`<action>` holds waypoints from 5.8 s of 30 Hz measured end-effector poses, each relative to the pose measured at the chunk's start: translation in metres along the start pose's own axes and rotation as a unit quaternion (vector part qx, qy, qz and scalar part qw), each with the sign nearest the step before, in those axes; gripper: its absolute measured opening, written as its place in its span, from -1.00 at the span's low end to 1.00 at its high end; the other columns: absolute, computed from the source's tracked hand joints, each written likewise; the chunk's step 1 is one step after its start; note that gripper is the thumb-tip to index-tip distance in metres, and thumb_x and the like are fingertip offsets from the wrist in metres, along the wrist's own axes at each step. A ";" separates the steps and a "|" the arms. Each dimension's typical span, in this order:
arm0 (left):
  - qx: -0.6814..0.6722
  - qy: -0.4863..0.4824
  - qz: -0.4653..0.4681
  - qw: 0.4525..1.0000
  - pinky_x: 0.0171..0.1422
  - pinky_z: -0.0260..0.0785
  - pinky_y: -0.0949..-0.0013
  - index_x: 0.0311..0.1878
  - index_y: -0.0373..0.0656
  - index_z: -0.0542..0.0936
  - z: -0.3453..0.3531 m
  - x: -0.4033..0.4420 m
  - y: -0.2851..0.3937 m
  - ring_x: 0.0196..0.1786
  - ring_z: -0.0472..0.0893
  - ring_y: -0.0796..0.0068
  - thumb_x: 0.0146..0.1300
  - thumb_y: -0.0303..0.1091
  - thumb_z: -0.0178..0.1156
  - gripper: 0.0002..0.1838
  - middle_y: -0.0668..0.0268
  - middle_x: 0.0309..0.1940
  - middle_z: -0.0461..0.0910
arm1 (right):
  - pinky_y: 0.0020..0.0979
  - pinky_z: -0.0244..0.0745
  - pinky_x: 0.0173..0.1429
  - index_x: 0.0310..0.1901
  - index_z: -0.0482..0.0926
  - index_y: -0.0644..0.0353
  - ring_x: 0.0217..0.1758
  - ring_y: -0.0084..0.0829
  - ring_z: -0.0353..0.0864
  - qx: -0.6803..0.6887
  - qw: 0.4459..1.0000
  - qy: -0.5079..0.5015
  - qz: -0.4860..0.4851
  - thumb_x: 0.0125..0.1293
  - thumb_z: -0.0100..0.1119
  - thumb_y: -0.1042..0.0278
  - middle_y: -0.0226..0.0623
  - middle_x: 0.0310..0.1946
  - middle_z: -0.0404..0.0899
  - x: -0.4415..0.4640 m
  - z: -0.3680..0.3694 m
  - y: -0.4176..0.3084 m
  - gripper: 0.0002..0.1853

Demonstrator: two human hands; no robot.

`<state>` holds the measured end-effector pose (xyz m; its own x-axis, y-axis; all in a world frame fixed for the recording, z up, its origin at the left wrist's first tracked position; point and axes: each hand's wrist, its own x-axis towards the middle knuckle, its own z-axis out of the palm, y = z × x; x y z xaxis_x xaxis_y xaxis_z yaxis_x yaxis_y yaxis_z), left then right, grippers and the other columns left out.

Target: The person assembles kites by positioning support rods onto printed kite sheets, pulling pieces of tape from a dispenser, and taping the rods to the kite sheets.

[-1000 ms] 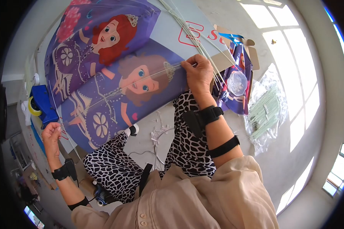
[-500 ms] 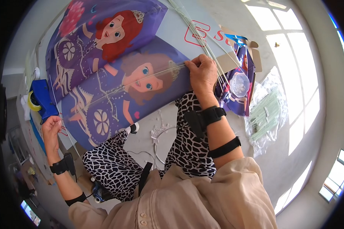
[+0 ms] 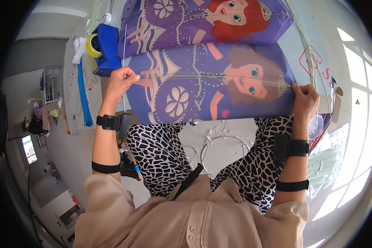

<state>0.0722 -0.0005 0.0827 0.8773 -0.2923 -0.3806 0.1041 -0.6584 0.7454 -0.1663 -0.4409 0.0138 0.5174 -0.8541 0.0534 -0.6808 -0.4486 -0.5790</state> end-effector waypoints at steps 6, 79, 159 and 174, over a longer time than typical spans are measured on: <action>0.021 0.019 -0.001 1.000 -0.46 0.11 0.60 -0.46 -0.21 0.55 0.010 0.009 -0.012 -0.53 0.30 0.77 0.10 -0.45 0.33 -0.87 0.52 -0.59 0.44 | -0.38 0.34 -0.39 -0.53 0.62 0.21 -0.59 -0.50 0.45 0.000 1.000 -0.004 0.003 0.02 0.40 0.18 -0.38 -0.70 0.51 0.004 0.003 0.007 -0.74; 0.218 -0.020 0.537 0.815 0.33 0.11 0.07 0.15 -0.26 0.44 0.317 -0.006 0.165 0.32 0.32 0.19 0.18 -0.42 0.10 -0.57 0.14 0.18 0.44 | -0.26 0.44 -0.24 -0.53 0.61 0.12 -0.38 -0.25 0.55 0.150 0.987 -0.005 0.061 -0.08 0.29 0.32 -0.32 -0.44 0.55 -0.014 -0.008 -0.005 -0.90; 0.164 -0.485 0.346 0.786 -0.35 0.23 0.52 -0.45 -0.27 0.49 0.316 0.052 0.257 -0.45 0.31 0.69 0.13 -0.43 0.19 -0.87 0.50 -0.57 0.40 | -0.49 0.35 -0.45 -0.43 0.56 0.36 -0.58 -0.59 0.42 0.474 0.874 0.050 0.090 0.16 0.24 0.43 -0.25 -0.66 0.51 -0.021 0.000 -0.020 -0.85; 0.216 -0.411 0.390 0.795 -0.37 0.23 0.46 -0.38 -0.32 0.51 0.309 0.051 0.253 -0.46 0.33 0.63 0.19 -0.41 0.12 -0.86 0.41 -0.61 0.37 | -0.47 0.25 -0.51 -0.46 0.57 0.37 -0.61 -0.63 0.28 0.514 0.851 -0.017 0.105 0.19 0.29 0.26 -0.36 -0.72 0.42 -0.017 0.012 -0.015 -0.71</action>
<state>-0.0013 -0.3967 0.0828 -0.0251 -0.9660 -0.2575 -0.6481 -0.1804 0.7399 -0.1586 -0.4164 0.0118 0.4668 -0.8711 -0.1523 0.0444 0.1951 -0.9798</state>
